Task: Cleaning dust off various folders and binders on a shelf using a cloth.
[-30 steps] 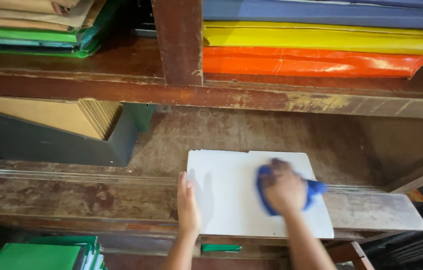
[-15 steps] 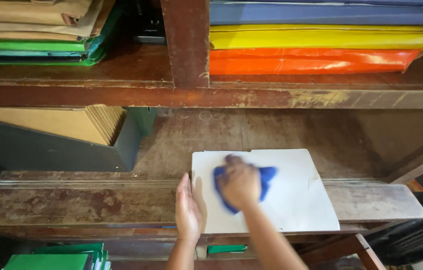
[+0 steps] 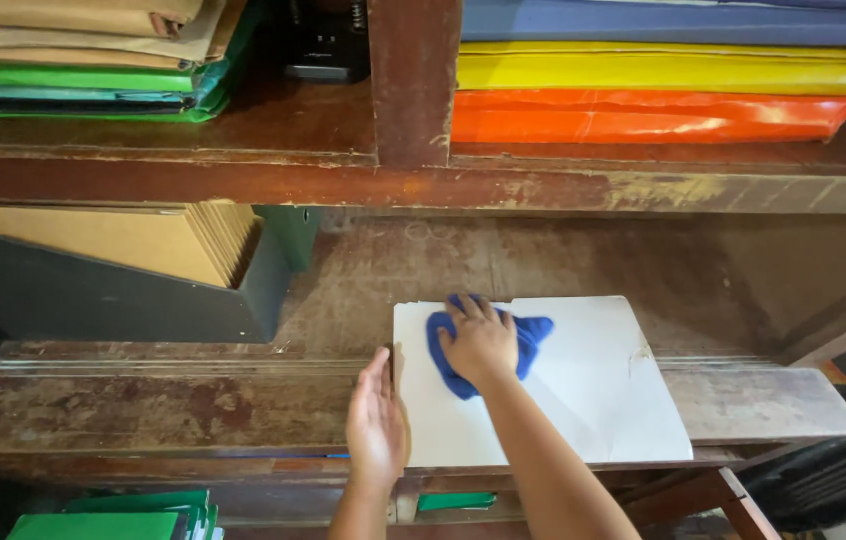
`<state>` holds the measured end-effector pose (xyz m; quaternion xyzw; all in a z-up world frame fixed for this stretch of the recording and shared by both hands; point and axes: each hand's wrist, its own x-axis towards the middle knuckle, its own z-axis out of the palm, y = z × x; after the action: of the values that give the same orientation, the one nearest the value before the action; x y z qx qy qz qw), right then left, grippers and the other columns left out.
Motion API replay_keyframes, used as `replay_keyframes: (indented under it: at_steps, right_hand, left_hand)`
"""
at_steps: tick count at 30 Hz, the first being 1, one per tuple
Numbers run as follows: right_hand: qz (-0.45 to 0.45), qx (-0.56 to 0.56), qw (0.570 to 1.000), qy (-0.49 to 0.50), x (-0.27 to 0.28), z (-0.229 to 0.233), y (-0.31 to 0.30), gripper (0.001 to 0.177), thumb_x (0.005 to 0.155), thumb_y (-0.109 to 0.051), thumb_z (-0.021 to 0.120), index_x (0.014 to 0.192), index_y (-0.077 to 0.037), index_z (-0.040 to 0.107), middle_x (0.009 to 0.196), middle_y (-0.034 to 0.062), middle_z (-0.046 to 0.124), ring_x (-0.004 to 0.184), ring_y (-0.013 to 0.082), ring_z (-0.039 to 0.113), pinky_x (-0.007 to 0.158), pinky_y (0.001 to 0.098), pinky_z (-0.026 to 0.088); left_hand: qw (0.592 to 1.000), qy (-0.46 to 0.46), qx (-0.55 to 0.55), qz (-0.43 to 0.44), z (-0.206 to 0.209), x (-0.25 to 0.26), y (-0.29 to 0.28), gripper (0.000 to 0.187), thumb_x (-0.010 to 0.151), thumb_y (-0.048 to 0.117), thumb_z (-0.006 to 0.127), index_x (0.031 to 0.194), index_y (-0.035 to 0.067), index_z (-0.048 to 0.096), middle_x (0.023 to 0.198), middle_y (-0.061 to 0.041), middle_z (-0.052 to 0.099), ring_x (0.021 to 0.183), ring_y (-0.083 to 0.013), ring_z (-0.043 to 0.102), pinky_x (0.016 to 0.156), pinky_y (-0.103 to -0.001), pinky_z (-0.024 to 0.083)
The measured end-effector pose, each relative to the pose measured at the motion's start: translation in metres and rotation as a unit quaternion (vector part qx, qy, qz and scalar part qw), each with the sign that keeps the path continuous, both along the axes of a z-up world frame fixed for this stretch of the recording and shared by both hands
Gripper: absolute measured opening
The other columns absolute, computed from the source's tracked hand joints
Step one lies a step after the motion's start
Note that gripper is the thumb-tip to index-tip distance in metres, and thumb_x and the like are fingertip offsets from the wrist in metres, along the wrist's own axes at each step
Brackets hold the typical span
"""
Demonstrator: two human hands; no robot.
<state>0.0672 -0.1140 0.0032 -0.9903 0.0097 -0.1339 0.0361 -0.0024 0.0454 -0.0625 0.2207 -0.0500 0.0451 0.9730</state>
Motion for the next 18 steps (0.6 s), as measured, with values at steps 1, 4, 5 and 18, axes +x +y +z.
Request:
replay_keyframes:
  at_steps: [1,4,5,18]
  right_hand:
    - [-0.001,0.0,1.0,0.0,-0.004,0.012,0.01,0.055,0.095,-0.047,0.051,0.144,-0.024,0.056,0.155,-0.006,0.049,0.143,0.026,0.042,0.111,0.0528,0.035]
    - [0.045,-0.019,0.994,0.097,-0.017,0.026,0.034,0.058,0.1,-0.048,0.045,0.152,-0.025,0.045,0.162,-0.0053,0.039,0.149,0.0253,0.034,0.118,0.0554,0.03]
    - [0.094,-0.017,0.994,0.046,-0.02,0.015,0.038,0.056,0.095,-0.047,0.051,0.145,-0.023,0.054,0.158,-0.0056,0.044,0.144,0.0249,0.039,0.113,0.0524,0.033]
    - [-0.042,0.054,0.998,0.0,-0.104,0.012,-0.018,0.051,0.091,-0.041,0.059,0.14,-0.026,0.061,0.155,-0.0056,0.049,0.147,0.0216,0.039,0.12,0.045,0.029]
  left_hand:
    - [1.0,0.0,0.0,-0.001,0.011,-0.003,-0.002,0.05,0.105,0.029,0.041,0.134,-0.007,0.059,0.15,-0.02,0.055,0.145,-0.0265,0.044,0.125,-0.04,0.025]
    - [0.993,0.105,-0.023,0.055,0.037,-0.012,-0.004,0.061,0.098,0.024,0.042,0.151,-0.004,0.04,0.161,-0.019,0.041,0.154,-0.0311,0.034,0.127,-0.04,0.023]
    - [0.991,0.12,-0.02,0.058,0.041,-0.013,-0.003,0.064,0.095,0.025,0.043,0.155,0.001,0.039,0.159,-0.023,0.041,0.147,-0.0297,0.039,0.119,-0.039,0.029]
    - [0.919,0.015,0.361,0.158,0.015,-0.04,0.009,0.043,0.092,0.01,0.054,0.133,-0.003,0.06,0.148,-0.017,0.058,0.134,-0.0255,0.055,0.113,-0.038,0.043]
